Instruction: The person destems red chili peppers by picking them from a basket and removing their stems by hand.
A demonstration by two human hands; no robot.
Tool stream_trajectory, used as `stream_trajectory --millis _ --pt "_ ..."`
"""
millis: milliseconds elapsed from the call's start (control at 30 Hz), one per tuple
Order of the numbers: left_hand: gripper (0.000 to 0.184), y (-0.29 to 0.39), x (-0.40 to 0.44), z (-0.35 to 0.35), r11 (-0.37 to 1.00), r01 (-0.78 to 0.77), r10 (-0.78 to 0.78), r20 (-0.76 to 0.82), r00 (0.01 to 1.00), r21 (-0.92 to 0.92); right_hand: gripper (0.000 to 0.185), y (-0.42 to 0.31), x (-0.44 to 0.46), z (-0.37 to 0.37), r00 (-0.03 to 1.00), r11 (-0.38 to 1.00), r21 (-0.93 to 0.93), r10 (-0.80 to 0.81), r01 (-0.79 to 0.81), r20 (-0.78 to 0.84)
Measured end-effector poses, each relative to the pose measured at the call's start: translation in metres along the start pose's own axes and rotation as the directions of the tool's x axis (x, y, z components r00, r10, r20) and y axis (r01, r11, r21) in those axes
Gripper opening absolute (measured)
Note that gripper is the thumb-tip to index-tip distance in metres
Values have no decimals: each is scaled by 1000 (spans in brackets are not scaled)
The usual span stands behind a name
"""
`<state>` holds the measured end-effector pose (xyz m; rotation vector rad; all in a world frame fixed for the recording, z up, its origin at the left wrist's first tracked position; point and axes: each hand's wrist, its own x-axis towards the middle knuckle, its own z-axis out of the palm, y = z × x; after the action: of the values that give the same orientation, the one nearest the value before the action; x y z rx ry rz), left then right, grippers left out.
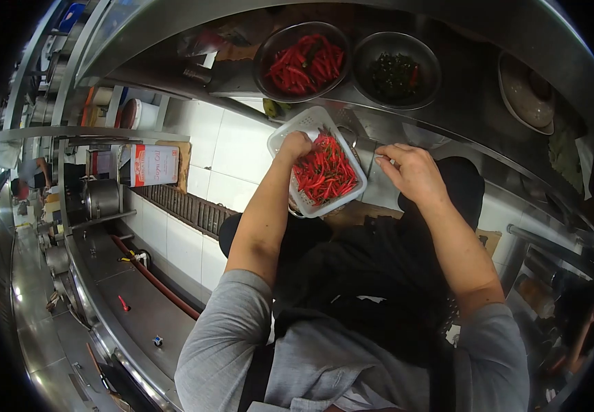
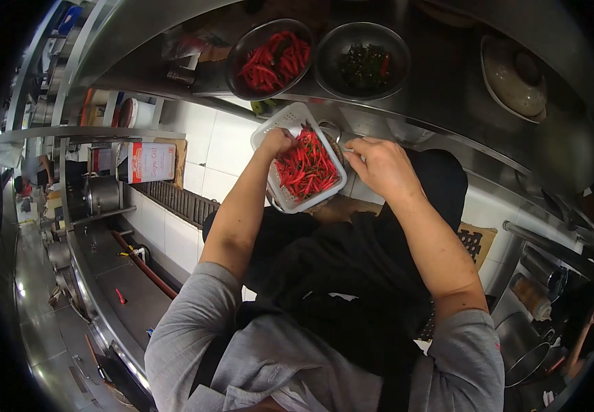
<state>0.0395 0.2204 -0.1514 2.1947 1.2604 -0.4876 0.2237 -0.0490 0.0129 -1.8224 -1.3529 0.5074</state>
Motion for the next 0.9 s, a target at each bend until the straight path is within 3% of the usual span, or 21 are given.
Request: stream_trajectory --millis 100,167,200,267,300,333,400,533,600,633,700,767,833,900 --pt "29 -8 -15 -5 996 -71 69 -33 997 -51 17 0 1 2 1000 1000 -8 -3 3 13" --pt "21 -17 -27 1 918 -22 24 1 1000 -397 18 1 1 5 1000 1000 -20 -17 17 12" --pt "21 -16 -38 2 918 -22 21 -5 1000 -395 18 0 1 7 1000 1000 -17 -22 23 10" --pt "13 1 -73 1 796 5 -36 -40 999 -605 18 -2 1 11 999 1000 5 2 -3 33" --pt "11 16 -97 -7 689 50 -53 18 998 -723 18 -4 1 15 999 1000 5 -3 3 32" --pt "11 26 -114 -10 688 47 -54 14 998 -724 19 -6 1 20 998 997 75 -21 17 54" --pt "10 43 -142 -11 423 30 36 51 998 -906 20 -11 1 33 996 989 144 -42 31 73" --pt "8 77 -171 7 366 -62 118 -20 993 -929 29 -14 -2 55 997 989 146 24 -35 76" --pt "8 90 -176 18 309 -273 207 -215 954 -911 27 -16 -3 57 996 994 89 55 -62 77" --pt "9 91 -185 11 360 -196 226 -119 967 -912 27 -16 -3 56 996 995 87 48 -55 77" --pt "8 91 -184 16 355 -207 223 -133 966 -912 27 -15 -4 52 971 945 254 164 -205 174" --pt "7 90 -182 22 349 -215 229 -139 963 -912 26 -12 -6 50 963 916 315 202 -250 178" --pt "6 87 -184 18 152 -144 235 -106 966 -978 26 -9 -8 47 953 878 376 244 -297 181" --pt "10 88 -189 10 122 -114 225 -84 971 -986 24 -7 -10 42 940 818 464 284 -340 189"
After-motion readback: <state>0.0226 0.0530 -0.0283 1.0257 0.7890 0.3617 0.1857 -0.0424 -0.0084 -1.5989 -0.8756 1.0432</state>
